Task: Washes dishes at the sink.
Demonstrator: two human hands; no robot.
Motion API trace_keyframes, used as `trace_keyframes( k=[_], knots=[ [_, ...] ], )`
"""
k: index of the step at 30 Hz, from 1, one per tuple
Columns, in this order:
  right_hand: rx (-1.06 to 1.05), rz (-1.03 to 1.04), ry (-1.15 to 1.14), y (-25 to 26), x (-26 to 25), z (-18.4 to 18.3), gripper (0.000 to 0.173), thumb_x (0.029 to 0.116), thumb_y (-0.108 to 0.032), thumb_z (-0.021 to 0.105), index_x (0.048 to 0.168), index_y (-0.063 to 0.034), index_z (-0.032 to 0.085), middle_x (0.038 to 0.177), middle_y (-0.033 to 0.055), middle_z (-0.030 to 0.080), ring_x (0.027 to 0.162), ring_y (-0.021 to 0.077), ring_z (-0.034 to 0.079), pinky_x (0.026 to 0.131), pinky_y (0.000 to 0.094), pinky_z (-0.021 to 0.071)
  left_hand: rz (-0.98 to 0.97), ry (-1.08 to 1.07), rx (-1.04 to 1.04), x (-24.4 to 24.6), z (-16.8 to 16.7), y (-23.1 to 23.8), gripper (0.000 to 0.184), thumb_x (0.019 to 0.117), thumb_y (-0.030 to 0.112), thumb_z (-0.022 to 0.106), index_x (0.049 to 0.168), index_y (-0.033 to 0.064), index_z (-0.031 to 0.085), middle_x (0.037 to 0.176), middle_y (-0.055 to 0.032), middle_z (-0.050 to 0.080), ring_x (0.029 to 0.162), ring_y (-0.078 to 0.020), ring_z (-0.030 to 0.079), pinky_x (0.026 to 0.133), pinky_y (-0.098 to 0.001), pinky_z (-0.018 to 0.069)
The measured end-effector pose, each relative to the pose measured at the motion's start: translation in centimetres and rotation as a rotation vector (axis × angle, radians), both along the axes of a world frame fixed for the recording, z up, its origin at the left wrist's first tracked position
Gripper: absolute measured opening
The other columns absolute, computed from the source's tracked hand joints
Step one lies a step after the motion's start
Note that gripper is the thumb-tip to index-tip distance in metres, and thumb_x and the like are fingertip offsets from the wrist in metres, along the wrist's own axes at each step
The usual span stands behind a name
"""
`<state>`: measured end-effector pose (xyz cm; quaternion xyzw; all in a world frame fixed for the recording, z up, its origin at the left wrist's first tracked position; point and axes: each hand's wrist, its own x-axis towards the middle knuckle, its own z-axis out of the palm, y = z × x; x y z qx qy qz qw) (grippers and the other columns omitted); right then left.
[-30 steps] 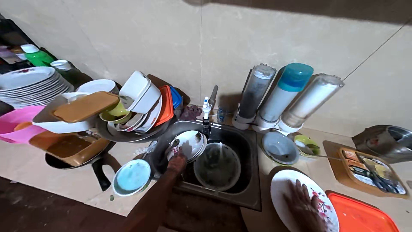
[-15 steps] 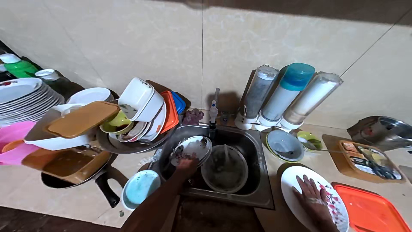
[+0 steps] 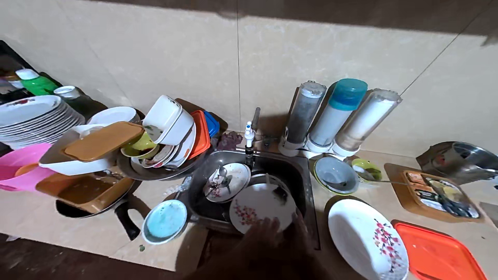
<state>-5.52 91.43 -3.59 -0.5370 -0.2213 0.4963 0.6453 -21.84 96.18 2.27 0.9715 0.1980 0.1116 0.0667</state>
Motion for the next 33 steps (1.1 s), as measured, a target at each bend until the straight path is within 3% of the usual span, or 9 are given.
trace_keyframes(
  k=[4,7,10,13,19,21,24,29,33],
  knots=[
    [-0.096,-0.098,0.036,0.9,0.2,0.0,0.051,0.112,-0.029,0.031,0.157,-0.0039,0.029,0.142,0.0177,0.054,0.121,0.0176,0.06,0.101,0.0368,0.0517,-0.009,-0.21,-0.538,2.9,-2.9,0.4,0.027,0.1023,0.013,0.055,0.115,-0.005,0.07,0.129,-0.0273,0.063,0.119,-0.0396,0.064,0.101,-0.0493,0.0537],
    [-0.081,-0.051,0.089,0.7,0.6,-0.5,0.047,0.1126,-0.028,0.029,0.148,-0.0004,0.04,0.127,0.0155,0.063,0.11,0.0171,0.065,0.094,0.0367,0.0555,0.092,-0.249,-0.806,4.8,-4.4,2.6,0.041,0.1034,0.014,0.052,0.138,-0.0079,0.055,0.146,-0.0307,0.049,0.138,-0.04,0.048,0.118,-0.0473,0.0387],
    [-0.074,-0.007,0.108,0.5,0.5,-0.8,0.048,0.1123,-0.028,0.031,0.152,-0.0019,0.037,0.136,0.0152,0.06,0.118,0.0165,0.062,0.1,0.0364,0.053,0.167,-0.199,-0.755,6.6,-5.4,4.4,0.053,0.1055,0.022,0.054,0.148,-0.0081,0.045,0.156,-0.0321,0.039,0.147,-0.0423,0.038,0.124,-0.0468,0.0287],
    [-0.131,-0.04,0.146,0.2,0.4,-0.2,0.046,0.1127,-0.026,0.031,0.153,-0.0029,0.034,0.13,0.0174,0.061,0.11,0.0184,0.066,0.093,0.0377,0.0567,0.357,-0.129,-0.621,6.2,-6.2,6.9,0.052,0.1079,0.023,0.048,0.151,-0.0057,0.043,0.159,-0.0303,0.036,0.151,-0.0425,0.031,0.127,-0.0481,0.0231],
    [-0.198,-0.22,0.065,-1.0,1.9,-0.2,0.047,0.1125,-0.026,0.033,0.151,0.0,0.036,0.126,0.0202,0.061,0.104,0.0194,0.067,0.089,0.0376,0.0572,0.893,-0.096,-0.465,2.7,-4.1,12.8,0.044,0.1007,0.004,0.051,0.144,0.0026,0.053,0.156,-0.0255,0.041,0.127,-0.0434,0.059,0.102,-0.0521,0.0526],
    [-0.181,-0.324,-0.017,-1.4,2.7,-0.2,0.048,0.1123,-0.023,0.034,0.154,0.0009,0.032,0.134,0.0219,0.057,0.11,0.0189,0.065,0.094,0.0353,0.0551,0.796,-0.163,-0.52,2.3,-4.7,12.9,0.039,0.1027,0.01,0.052,0.14,-0.0013,0.057,0.148,-0.0284,0.05,0.126,-0.0431,0.06,0.106,-0.053,0.0492],
    [-0.086,-0.388,-0.159,-2.3,3.5,0.1,0.052,0.1099,-0.018,0.034,0.156,0.0048,0.026,0.15,0.0252,0.044,0.131,0.0196,0.054,0.108,0.0329,0.0465,0.656,0.117,-0.568,2.0,-8.1,12.5,0.044,0.1058,0.019,0.052,0.145,-0.001,0.053,0.15,-0.029,0.048,0.14,-0.0443,0.048,0.116,-0.0559,0.0386],
    [-0.049,-0.457,-0.201,-2.6,4.2,0.0,0.056,0.1079,-0.019,0.038,0.157,0.0061,0.023,0.153,0.0269,0.041,0.135,0.0217,0.051,0.111,0.035,0.0438,0.589,0.522,-0.377,2.8,-11.8,11.4,0.05,0.1022,0.018,0.059,0.15,0.004,0.051,0.156,-0.0311,0.04,0.144,-0.0522,0.037,0.116,-0.0662,0.032],
    [-0.065,-0.459,-0.198,-2.8,4.2,-0.3,0.059,0.1075,-0.021,0.038,0.158,0.0056,0.021,0.156,0.0268,0.037,0.139,0.0235,0.047,0.113,0.0361,0.0412,0.637,0.55,-0.437,3.8,-10.7,11.7,0.049,0.104,0.018,0.057,0.147,-0.0047,0.049,0.154,-0.031,0.043,0.142,-0.0501,0.041,0.116,-0.0658,0.0318]
  ],
)
